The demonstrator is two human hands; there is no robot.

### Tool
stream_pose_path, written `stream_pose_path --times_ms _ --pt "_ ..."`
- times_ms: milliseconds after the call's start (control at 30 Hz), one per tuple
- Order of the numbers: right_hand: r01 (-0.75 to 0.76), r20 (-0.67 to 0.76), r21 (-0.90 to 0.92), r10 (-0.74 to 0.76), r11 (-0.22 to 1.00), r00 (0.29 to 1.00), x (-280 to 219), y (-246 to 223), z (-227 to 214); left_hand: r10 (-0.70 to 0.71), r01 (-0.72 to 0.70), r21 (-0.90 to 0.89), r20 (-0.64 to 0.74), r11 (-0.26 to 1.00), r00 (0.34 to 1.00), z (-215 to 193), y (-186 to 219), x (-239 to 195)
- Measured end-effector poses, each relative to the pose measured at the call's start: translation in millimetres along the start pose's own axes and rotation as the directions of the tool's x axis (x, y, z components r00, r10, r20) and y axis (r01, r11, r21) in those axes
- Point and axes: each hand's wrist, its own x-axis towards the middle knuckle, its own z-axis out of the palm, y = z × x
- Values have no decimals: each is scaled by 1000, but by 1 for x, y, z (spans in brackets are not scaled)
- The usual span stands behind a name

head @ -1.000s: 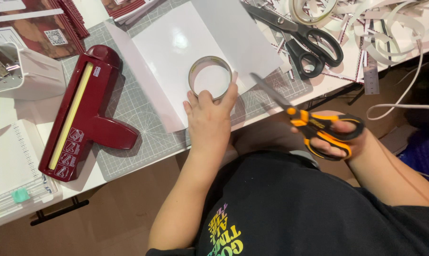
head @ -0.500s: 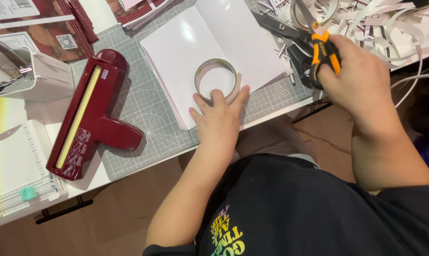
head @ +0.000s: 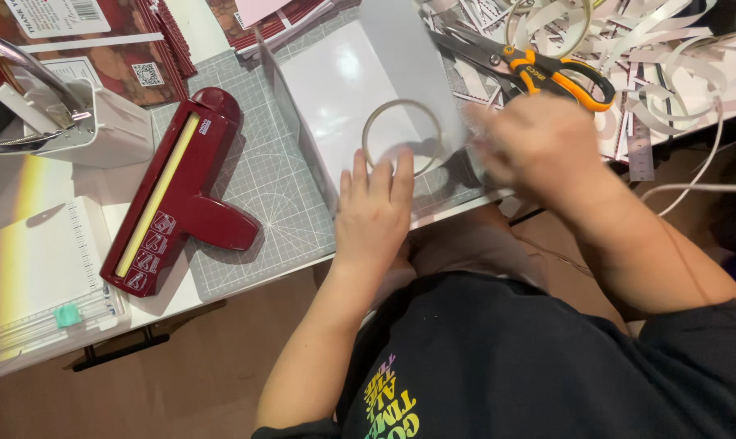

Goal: The person places items into a white envelope, applies adhesive tape from a roll to seal the edges, and uses scissors to cut the tape.

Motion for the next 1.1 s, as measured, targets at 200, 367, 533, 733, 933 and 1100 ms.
stream_pose_path --times_ms 200,367,533,733,933,1100 --pt "171 -76 57 -167 984 983 5 -21 -1 16 -55 -174 -218 983 976 -1 12 31" --pt "11 -99 324 23 946 995 -1 1 -17 -163 20 -538 -219 842 962 43 37 35" --pt "-267 50 886 494 378 868 -18 19 -19 -249 309 -222 261 925 933 75 51 48" --pt "-123 -22 975 632 184 774 -19 36 -6 -65 94 -448 80 889 995 8 6 23" --pt "-99 37 992 562 81 826 -28 36 7 211 -87 -711 88 698 974 -86 -66 -26" --pt "-93 109 994 346 -60 932 -19 9 1 61 234 -715 361 659 931 -105 -120 -53"
